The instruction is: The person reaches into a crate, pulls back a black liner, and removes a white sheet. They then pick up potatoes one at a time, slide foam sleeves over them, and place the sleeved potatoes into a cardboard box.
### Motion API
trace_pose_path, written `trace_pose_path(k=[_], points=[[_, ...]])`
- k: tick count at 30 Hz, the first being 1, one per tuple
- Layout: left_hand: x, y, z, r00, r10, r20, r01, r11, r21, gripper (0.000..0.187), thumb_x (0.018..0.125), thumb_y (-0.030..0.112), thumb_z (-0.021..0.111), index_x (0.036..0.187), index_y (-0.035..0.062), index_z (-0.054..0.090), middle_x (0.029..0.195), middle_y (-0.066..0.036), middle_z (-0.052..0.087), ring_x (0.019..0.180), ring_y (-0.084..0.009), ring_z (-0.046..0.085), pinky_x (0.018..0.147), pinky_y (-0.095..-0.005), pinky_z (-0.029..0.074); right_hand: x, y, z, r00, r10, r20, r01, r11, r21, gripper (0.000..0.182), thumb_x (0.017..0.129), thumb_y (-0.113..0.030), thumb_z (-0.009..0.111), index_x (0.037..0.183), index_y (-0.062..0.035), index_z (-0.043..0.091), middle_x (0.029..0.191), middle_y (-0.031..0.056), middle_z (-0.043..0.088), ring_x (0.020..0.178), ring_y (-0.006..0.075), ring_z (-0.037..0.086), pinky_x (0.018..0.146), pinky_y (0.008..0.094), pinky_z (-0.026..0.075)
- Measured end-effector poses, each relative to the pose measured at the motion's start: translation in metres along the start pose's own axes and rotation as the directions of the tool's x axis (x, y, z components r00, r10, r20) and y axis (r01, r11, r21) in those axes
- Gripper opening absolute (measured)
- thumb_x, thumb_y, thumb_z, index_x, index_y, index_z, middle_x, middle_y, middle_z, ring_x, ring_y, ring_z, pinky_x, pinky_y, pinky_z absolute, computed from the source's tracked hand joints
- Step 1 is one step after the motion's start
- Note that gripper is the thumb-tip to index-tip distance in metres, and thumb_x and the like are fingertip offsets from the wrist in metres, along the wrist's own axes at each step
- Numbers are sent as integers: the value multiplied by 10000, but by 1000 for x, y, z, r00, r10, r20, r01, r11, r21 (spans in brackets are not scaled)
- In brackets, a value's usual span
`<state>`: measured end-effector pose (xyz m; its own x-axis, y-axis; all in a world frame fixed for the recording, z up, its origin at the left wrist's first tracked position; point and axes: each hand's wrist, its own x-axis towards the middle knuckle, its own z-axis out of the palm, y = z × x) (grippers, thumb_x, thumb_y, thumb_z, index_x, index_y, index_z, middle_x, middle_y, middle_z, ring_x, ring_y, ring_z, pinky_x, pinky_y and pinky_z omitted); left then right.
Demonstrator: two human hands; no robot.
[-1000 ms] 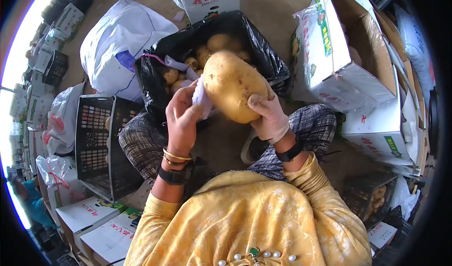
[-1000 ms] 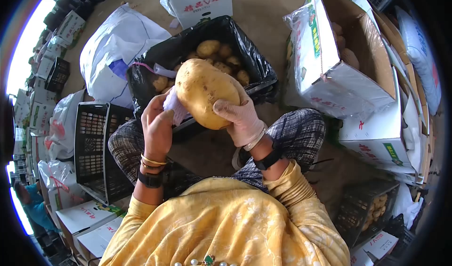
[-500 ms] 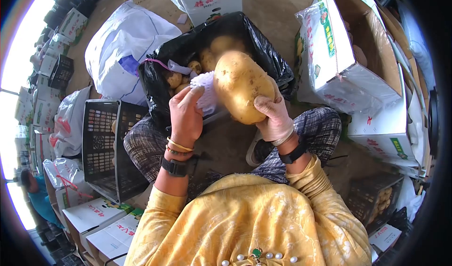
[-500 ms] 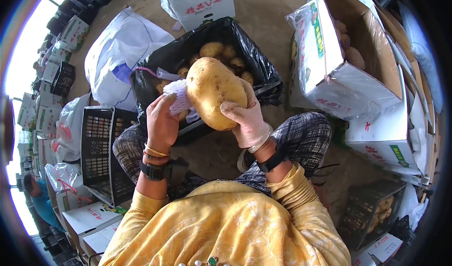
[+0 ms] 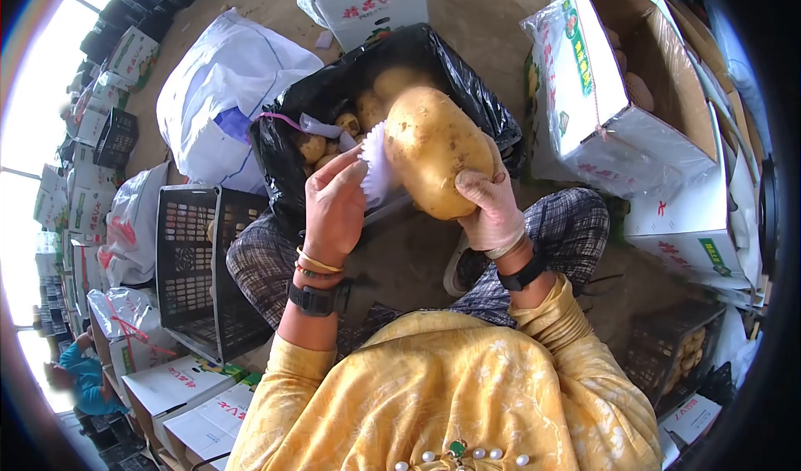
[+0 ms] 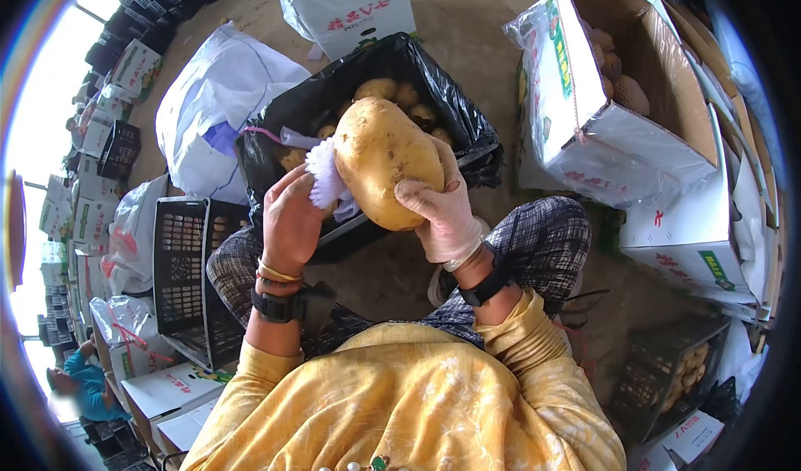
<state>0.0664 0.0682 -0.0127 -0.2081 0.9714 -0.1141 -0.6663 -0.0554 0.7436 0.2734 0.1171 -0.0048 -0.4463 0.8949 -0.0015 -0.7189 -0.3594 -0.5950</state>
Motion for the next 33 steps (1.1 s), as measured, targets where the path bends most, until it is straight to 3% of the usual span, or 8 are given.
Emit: trace_pose_path(k=[13, 15, 20, 23, 27, 28, 30, 33], points=[[6, -12, 41, 873, 388, -296, -152, 792, 591, 219, 804, -42, 590, 993, -17, 698, 878, -15, 655, 743, -93, 600, 654, -237, 470, 6, 14, -2, 985, -162, -65, 148, 972, -185, 815, 675, -29, 809, 1372, -55, 387, 1280, 67, 519, 1184, 182, 513, 996, 332, 439], [-6, -10, 59, 595, 673, 439, -546, -63, 835, 332, 688, -50, 638, 996, 42, 716, 893, -54, 662, 808, -200, 626, 724, -321, 498, 6, 14, -3, 976, -198, -92, 175, 961, -214, 877, 645, -20, 816, 1395, -56, 362, 1316, 69, 485, 1209, 188, 491, 1006, 338, 433], [-16, -22, 76, 547, 607, 577, -573, -231, 786, 316, 632, -57, 647, 931, 33, 696, 910, -95, 645, 807, -277, 619, 720, -352, 511, 4, 7, 3, 971, -239, 13, 223, 884, -411, 1023, 568, -26, 863, 1427, -59, 308, 1361, 87, 436, 1243, 192, 456, 1028, 338, 424], [-17, -18, 80, 621, 497, 606, -592, -208, 778, 303, 642, -55, 633, 925, 34, 695, 888, -102, 650, 803, -290, 623, 720, -350, 515, 5, 14, -5, 934, -358, 0, 306, 797, -520, 935, 597, -12, 834, 1404, -47, 364, 1343, 96, 468, 1218, 197, 486, 1018, 331, 437], [-10, 10, 79, 998, -60, 1, 50, 840, 540, 164, 805, -65, 604, 933, 0, 684, 878, -85, 673, 831, -220, 664, 771, -335, 535, 11, 8, -17, 959, -232, -161, 171, 931, -321, 829, 620, 7, 807, 1364, -33, 442, 1303, 94, 524, 1165, 193, 534, 987, 318, 458], [-4, 24, 77, 984, 7, 179, -134, 692, 709, 151, 872, -8, 556, 992, -20, 646, 951, -110, 673, 885, -235, 659, 804, -348, 534, 10, 4, -17, 965, -194, -176, 144, 954, -263, 783, 635, 14, 790, 1348, -27, 467, 1275, 91, 549, 1143, 189, 552, 974, 312, 464], [19, 37, 62, 942, -207, 265, 239, 966, -97, 193, 973, 119, 476, 1055, -13, 591, 1057, -138, 659, 978, -244, 649, 832, -376, 546, 9, -3, -24, 982, -141, -123, 110, 967, -230, 730, 672, 30, 746, 1348, -11, 473, 1257, 93, 574, 1129, 181, 567, 963, 306, 462], [36, 52, 70, 960, -242, 139, 222, 964, 144, 202, 985, 184, 508, 990, 6, 603, 929, -92, 672, 828, -177, 669, 747, -319, 555, 6, -8, -25, 999, -51, 15, 52, 995, -85, 692, 696, 44, 687, 1350, 0, 466, 1277, 106, 569, 1134, 195, 569, 986, 322, 449]])
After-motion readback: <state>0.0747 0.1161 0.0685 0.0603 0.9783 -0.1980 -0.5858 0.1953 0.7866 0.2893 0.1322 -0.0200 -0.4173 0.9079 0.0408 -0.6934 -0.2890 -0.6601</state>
